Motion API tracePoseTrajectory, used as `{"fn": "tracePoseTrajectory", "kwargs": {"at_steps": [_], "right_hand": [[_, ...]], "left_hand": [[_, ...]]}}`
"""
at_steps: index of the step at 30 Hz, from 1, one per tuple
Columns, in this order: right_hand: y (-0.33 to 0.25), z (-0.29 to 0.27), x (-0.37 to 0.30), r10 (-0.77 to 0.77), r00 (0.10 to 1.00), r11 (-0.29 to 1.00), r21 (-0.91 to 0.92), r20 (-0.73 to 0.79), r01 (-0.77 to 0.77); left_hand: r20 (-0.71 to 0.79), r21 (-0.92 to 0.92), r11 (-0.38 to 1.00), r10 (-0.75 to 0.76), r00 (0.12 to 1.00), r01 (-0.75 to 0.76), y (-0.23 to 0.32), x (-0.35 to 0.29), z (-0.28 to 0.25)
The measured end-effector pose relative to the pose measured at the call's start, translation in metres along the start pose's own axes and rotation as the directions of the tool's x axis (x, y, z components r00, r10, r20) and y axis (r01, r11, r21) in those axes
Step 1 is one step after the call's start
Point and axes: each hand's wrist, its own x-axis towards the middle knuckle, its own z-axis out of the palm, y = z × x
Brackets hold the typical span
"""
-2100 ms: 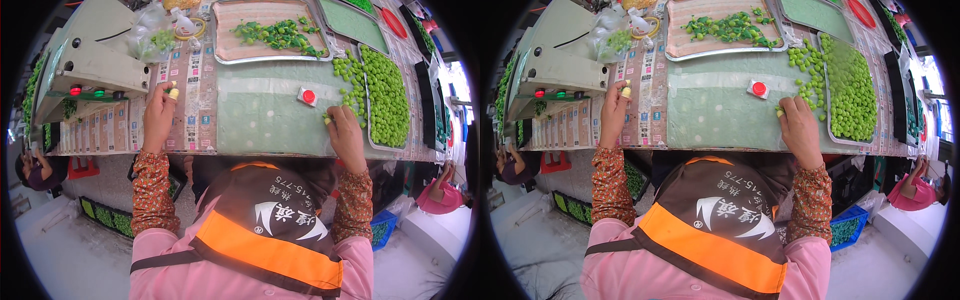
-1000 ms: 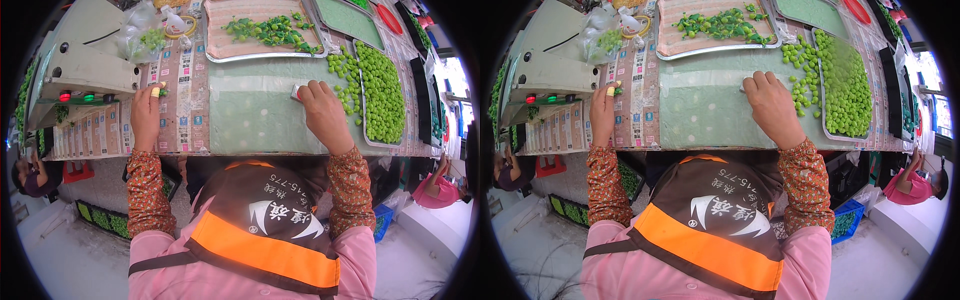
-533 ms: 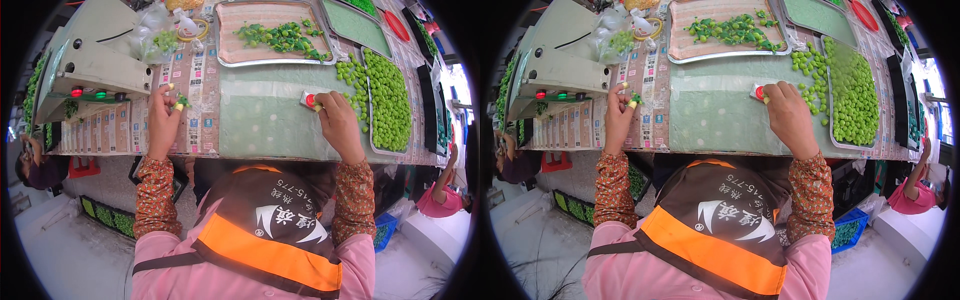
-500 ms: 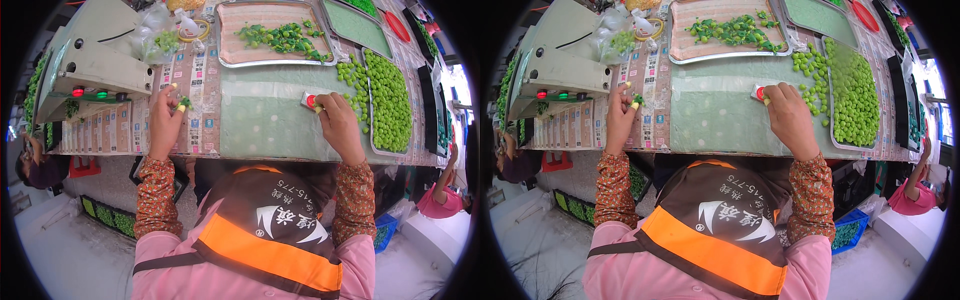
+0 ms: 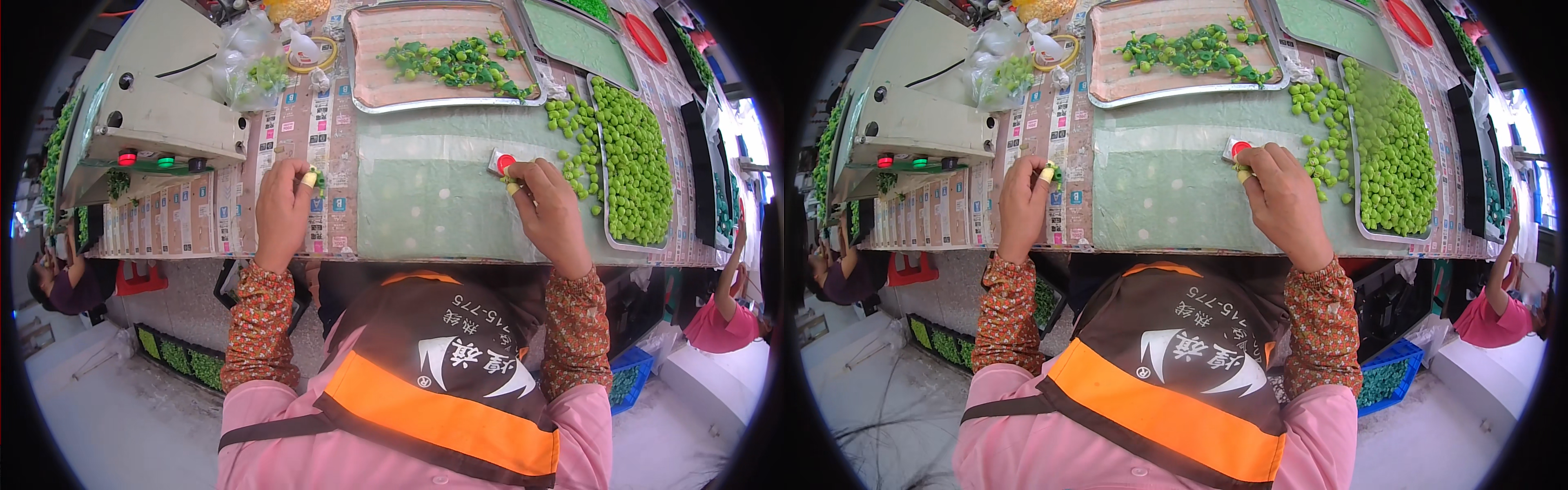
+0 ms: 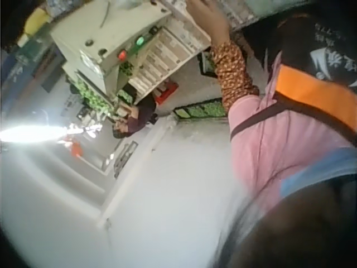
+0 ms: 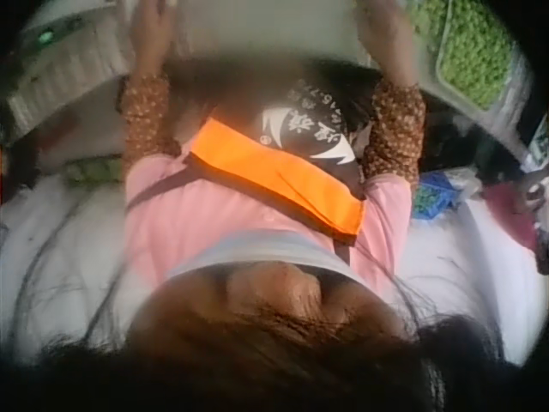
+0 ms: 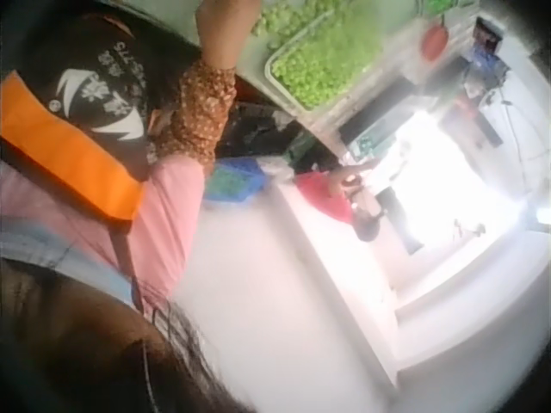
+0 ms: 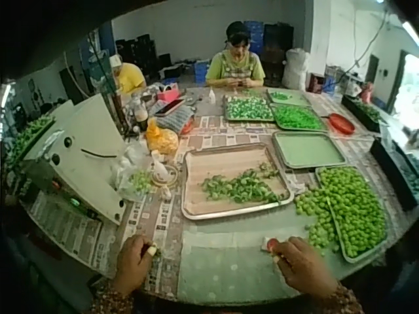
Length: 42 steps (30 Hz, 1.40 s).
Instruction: The person assembles toy frog figurines by picking up body and head components, pressing parts onto an adhesive pad, and pressing the pieces together by hand.
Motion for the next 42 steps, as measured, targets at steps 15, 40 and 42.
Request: {"fn": "tracePoseTrajectory", "kwargs": {"at_steps": [15, 40, 42], "right_hand": [[-0.012, -0.001, -0.001, 0.002, 1.000, 0.997, 0.073, -0.003, -0.002], [-0.071, 0.022, -0.021, -0.176, 0.984, 0.939, 0.300, 0.005, 0.166], [-0.072, 0.023, -0.022, -0.179, 0.984, 0.942, 0.290, 0.003, 0.170]], "left_hand": [[0.070, -0.008, 0.996, 0.084, 0.994, -0.084, 0.022, -0.016, 0.008], [0.596, -0.691, 0.474, -0.053, 0.801, 0.546, 0.103, -0.048, 0.034], [0.582, -0.690, 0.491, -0.060, 0.811, 0.532, 0.102, -0.050, 0.037]]}}
